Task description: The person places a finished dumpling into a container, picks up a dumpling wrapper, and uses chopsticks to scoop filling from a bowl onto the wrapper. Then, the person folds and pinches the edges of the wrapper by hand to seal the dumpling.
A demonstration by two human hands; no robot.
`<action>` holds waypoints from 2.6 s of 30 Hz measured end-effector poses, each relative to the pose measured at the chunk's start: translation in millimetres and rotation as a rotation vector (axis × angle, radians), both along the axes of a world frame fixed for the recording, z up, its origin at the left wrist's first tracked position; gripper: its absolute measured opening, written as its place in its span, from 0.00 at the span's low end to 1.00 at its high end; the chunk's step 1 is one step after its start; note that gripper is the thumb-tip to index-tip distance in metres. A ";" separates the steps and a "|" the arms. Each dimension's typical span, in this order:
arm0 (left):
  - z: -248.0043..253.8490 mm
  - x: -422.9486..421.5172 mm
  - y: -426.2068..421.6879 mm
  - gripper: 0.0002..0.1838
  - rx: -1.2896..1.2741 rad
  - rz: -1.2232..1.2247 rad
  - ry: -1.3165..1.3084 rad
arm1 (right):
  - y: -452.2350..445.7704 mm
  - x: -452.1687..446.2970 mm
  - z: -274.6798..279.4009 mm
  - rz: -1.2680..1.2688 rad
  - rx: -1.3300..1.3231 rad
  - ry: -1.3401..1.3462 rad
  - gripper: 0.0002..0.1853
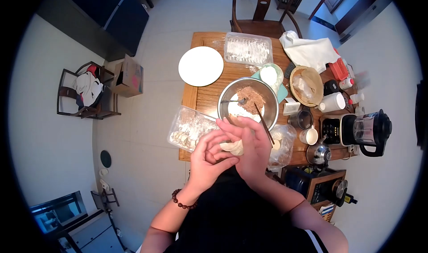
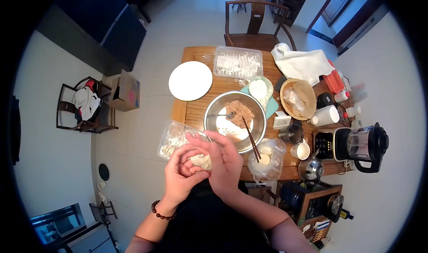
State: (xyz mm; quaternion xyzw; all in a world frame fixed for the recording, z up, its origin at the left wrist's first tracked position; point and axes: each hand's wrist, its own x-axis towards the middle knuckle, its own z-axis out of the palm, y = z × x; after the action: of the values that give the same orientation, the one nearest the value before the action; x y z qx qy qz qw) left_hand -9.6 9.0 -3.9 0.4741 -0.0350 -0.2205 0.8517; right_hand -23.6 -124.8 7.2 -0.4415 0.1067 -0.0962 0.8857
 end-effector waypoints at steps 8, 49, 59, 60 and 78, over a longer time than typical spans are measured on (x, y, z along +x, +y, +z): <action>-5.5 28.2 41.6 0.22 0.039 -0.260 -0.084 | 22.2 13.8 5.9 0.076 -0.547 -0.221 0.22; 0.1 91.5 120.6 0.20 -0.107 -0.830 -0.098 | 65.3 -0.3 18.6 0.058 -0.623 -0.313 0.08; -3.7 86.4 120.3 0.19 -0.073 -0.788 -0.129 | 65.9 -5.3 1.5 0.081 -0.602 -0.358 0.14; -4.3 86.6 121.7 0.19 -0.082 -0.769 -0.147 | 69.2 -5.6 5.1 0.026 -0.483 -0.312 0.20; 4.9 79.9 112.3 0.20 0.142 -0.278 -0.979 | 57.8 -18.9 -26.5 0.218 0.164 -0.170 0.43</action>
State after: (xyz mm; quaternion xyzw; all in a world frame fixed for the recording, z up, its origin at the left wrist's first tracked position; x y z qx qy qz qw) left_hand 70.2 121.4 1.0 0.5693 -0.4773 -0.0859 0.6638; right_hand -42.6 -67.0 -19.3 -0.3671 -0.0098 -0.0274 0.9297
